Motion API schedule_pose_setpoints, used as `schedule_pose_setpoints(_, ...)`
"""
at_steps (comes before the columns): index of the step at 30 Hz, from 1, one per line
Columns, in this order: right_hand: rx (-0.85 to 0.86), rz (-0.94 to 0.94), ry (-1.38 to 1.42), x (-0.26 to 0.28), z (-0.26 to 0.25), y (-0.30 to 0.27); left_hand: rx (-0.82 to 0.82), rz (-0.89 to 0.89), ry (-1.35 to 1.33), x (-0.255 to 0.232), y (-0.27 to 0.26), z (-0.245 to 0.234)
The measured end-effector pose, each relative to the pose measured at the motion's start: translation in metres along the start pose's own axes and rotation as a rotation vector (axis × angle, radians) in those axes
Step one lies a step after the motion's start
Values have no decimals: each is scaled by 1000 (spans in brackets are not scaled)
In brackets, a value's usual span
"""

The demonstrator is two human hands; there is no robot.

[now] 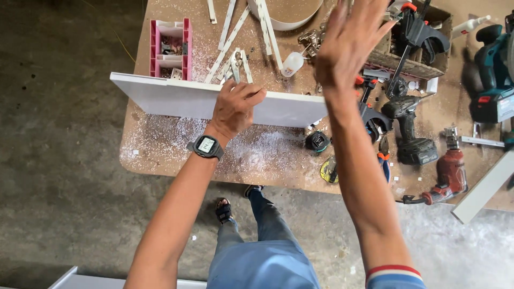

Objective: The recorder is assembling white wooden pieces using adhesive tape and a cutter.

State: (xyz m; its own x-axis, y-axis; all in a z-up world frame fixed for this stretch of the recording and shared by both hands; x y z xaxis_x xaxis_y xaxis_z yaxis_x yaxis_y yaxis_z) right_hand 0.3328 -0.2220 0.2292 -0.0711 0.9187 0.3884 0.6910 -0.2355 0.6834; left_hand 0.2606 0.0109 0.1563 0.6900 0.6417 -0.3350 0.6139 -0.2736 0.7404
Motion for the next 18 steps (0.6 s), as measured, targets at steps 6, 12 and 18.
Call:
schedule_pose_setpoints(6, 355, -54, -200, -24, 46, -61, -6, -76, -47, -8, 5, -8)
schedule_pose_setpoints(12, 308, 198, 448, -99, 36, -27, -22, -90, -46, -10, 12, -5)
schedule_pose_setpoints(18, 209, 229, 284, -118, -29, 40, 66, -68, 35, -19, 22, 4)
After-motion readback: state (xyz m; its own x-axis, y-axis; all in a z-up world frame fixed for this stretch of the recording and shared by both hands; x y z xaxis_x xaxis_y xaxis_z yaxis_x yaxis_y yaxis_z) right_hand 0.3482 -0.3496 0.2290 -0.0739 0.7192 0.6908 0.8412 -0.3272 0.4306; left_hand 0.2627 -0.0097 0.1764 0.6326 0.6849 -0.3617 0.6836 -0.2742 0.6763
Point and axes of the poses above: each hand's wrist, its own y-axis towards the middle knuckle, its own z-axis out of the palm, x = y × z, the point moved 1 cm from there along y, towards the middle knuckle, and after that the axes turned 15 degrees about -x, right-handed, at the moved point
